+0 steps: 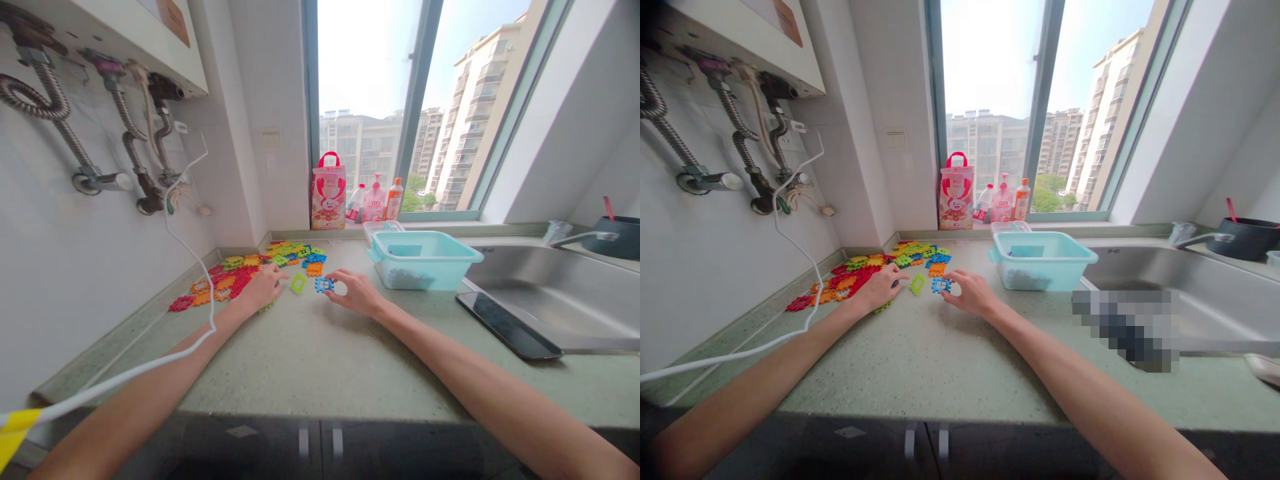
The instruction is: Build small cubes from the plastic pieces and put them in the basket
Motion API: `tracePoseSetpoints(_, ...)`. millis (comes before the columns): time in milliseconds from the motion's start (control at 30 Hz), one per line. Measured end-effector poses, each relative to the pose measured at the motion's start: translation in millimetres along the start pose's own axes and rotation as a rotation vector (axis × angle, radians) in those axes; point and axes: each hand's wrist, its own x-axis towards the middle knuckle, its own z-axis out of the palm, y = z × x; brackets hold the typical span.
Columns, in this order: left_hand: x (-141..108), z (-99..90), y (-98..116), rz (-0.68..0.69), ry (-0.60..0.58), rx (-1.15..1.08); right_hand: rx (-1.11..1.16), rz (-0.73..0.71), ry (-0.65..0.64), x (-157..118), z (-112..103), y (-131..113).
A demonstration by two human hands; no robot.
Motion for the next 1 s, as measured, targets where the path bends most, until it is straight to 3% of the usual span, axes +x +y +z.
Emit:
tracePoseSetpoints(100, 0, 0.7, -3, -0.027, -0.032, 0.022, 0.006, 0.001, -0.012, 0, 1, -1)
tracePoseSetpoints(200, 1, -5.5, 2, -0.007, 0.105, -0.075, 0.003, 0.006, 0.011, 0, 0, -3)
tracePoseSetpoints(267, 0, -10.1, 11, 0.013, 0.168, -0.254, 0.003, 0.014, 0.043, 1, -2, -5)
tracePoseSetpoints(400, -7, -9.7, 38, 0.072, -0.024, -0.588, 0.032, 0.027, 0.122, 2, -5, -7)
tracePoseSetpoints(467, -11, -6.0, 50, 0.131, -0.116, -0.561, 0.049, 0.018, 0.139, 1, -6, -7)
tracePoseSetpoints(567, -12, -2.0, 57, 0.168, -0.136, -0.473, 0.058, -0.003, 0.119, 1, -6, -7)
tracePoseSetpoints(767, -5, -3.0, 40, 0.114, -0.019, -0.312, 0.106, -0.079, -0.026, 1, 2, -10)
tracePoseSetpoints(900, -2, -3.1, 30, 0.166, -0.105, -0.079, 0.166, -0.161, -0.195, 3, 11, -17)
tracePoseSetpoints(1000, -1, -3.6, 23, 0.146, -0.077, -0.013, 0.191, -0.216, -0.294, 3, 17, -20)
